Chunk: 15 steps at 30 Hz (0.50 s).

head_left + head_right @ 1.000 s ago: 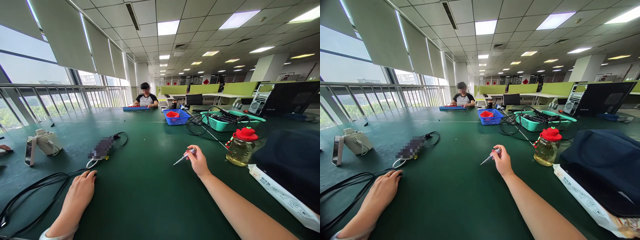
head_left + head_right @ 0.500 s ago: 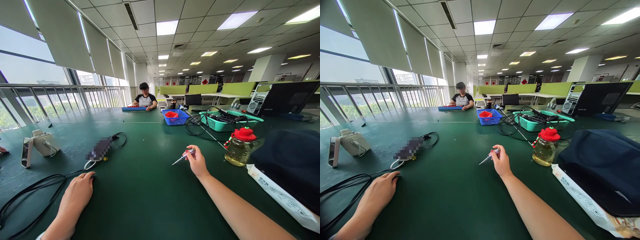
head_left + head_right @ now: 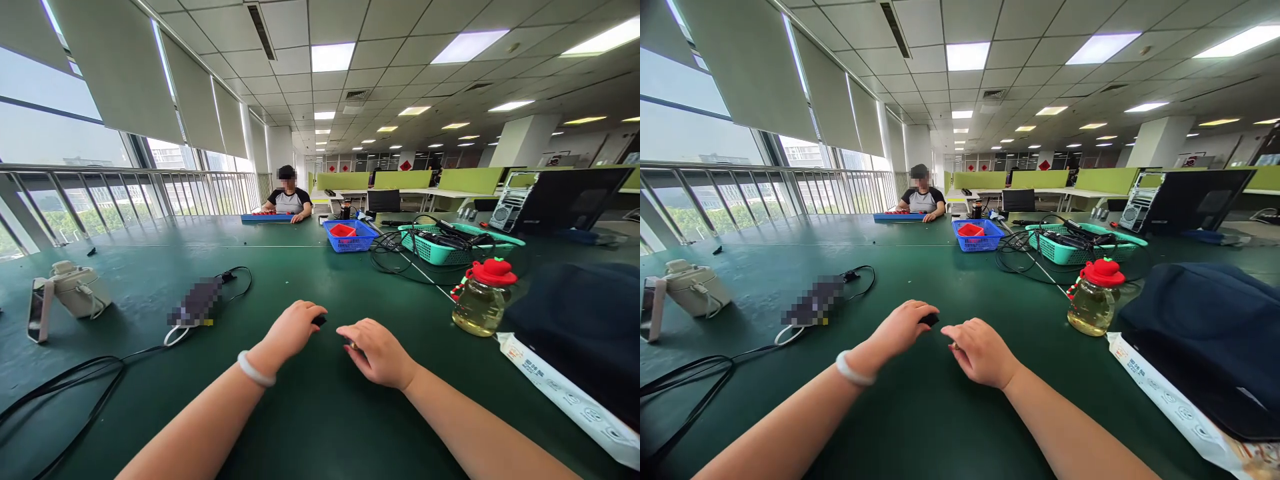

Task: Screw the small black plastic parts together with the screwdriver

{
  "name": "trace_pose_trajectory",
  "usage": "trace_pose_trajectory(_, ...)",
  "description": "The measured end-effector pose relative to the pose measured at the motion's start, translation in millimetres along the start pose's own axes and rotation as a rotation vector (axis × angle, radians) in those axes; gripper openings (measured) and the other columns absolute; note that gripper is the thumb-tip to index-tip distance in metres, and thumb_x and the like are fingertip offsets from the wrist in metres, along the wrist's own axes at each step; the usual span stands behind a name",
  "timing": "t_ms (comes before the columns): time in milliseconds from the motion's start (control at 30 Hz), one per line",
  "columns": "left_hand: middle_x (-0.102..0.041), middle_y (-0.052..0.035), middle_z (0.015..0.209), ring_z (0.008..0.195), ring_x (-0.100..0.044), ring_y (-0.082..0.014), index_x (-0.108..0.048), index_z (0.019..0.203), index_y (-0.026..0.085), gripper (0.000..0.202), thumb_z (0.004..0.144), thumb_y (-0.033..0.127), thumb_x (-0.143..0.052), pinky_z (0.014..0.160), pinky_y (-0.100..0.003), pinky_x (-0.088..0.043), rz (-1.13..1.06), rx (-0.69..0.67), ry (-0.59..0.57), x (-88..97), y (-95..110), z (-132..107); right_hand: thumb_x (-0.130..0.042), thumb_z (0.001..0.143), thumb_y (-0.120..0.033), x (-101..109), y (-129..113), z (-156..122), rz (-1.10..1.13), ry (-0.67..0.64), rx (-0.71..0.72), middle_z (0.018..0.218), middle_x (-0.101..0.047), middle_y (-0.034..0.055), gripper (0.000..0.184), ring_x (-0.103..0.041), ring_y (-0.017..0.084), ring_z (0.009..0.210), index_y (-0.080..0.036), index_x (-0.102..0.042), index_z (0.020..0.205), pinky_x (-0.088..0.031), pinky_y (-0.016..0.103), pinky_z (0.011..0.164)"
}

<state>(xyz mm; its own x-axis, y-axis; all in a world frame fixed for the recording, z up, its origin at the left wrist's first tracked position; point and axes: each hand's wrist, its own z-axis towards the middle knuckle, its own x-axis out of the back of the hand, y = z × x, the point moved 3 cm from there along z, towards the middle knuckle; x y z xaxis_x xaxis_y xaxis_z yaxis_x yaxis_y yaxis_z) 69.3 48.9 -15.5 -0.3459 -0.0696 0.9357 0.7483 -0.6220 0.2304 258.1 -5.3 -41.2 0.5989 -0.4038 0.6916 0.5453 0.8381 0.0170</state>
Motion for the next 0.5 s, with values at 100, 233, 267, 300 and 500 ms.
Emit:
trace_pose_trajectory(100, -0.069, -0.009, 0.119, 0.114, -0.06, -0.0253, -0.064, 0.123, 0.02, 0.043, 0.083, 0.007, -0.059, 0.101, -0.039, -0.046, -0.021, -0.038, -0.037, -28.0, -4, 28, -0.048, 0.087, -0.012, -4, -10, 4, 0.009, -0.07, 0.021, 0.09, -0.07, 0.0057, 0.032, -0.061, 0.019, 0.075, -0.02, -0.052, 0.117, -0.048, 0.034, 0.071)
trace_pose_trajectory(233, -0.064, -0.0076, 0.128, 0.119, -0.058, -0.0233, -0.057, 0.132, 0.023, 0.053, 0.082, 0.005, -0.057, 0.106, -0.039, -0.044, -0.128, -0.023, -0.025, -52.0, -11, 35, -0.047, 0.082, -0.011, -3, -5, 2, 0.053, -0.06, -0.064, 0.083, -0.067, 0.0039, 0.02, -0.059, 0.018, 0.07, -0.023, -0.054, 0.096, -0.048, 0.032, 0.066)
trace_pose_trajectory(267, -0.062, -0.0079, 0.131, 0.122, -0.056, -0.0231, -0.054, 0.135, 0.023, 0.056, 0.082, 0.006, -0.058, 0.108, -0.039, -0.042, -0.149, -0.001, 0.003, -54.7, -13, 33, -0.046, 0.081, -0.011, -1, -3, 1, 0.067, -0.04, -0.078, 0.082, -0.067, 0.0037, 0.019, -0.058, 0.018, 0.07, -0.023, -0.054, 0.093, -0.048, 0.032, 0.066)
trace_pose_trajectory(300, -0.06, -0.0087, 0.134, 0.125, -0.054, -0.0233, -0.05, 0.139, 0.023, 0.059, 0.083, 0.007, -0.058, 0.11, -0.04, -0.041, -0.167, 0.029, 0.035, -56.4, -15, 32, -0.046, 0.081, -0.011, 0, -1, 1, 0.08, -0.019, -0.089, 0.082, -0.066, 0.0037, 0.018, -0.059, 0.018, 0.071, -0.024, -0.053, 0.092, -0.05, 0.032, 0.067)
trace_pose_trajectory(500, -0.058, -0.0139, 0.132, 0.129, -0.049, -0.0296, -0.058, 0.129, 0.017, 0.053, 0.079, 0.026, -0.071, 0.111, -0.045, -0.038, -0.208, 0.255, 0.125, -59.5, -32, 27, -0.048, 0.086, -0.012, 6, 7, -2, 0.143, 0.05, -0.176, 0.094, -0.069, 0.0064, 0.018, -0.067, 0.021, 0.087, -0.026, -0.055, 0.094, -0.055, 0.035, 0.079)
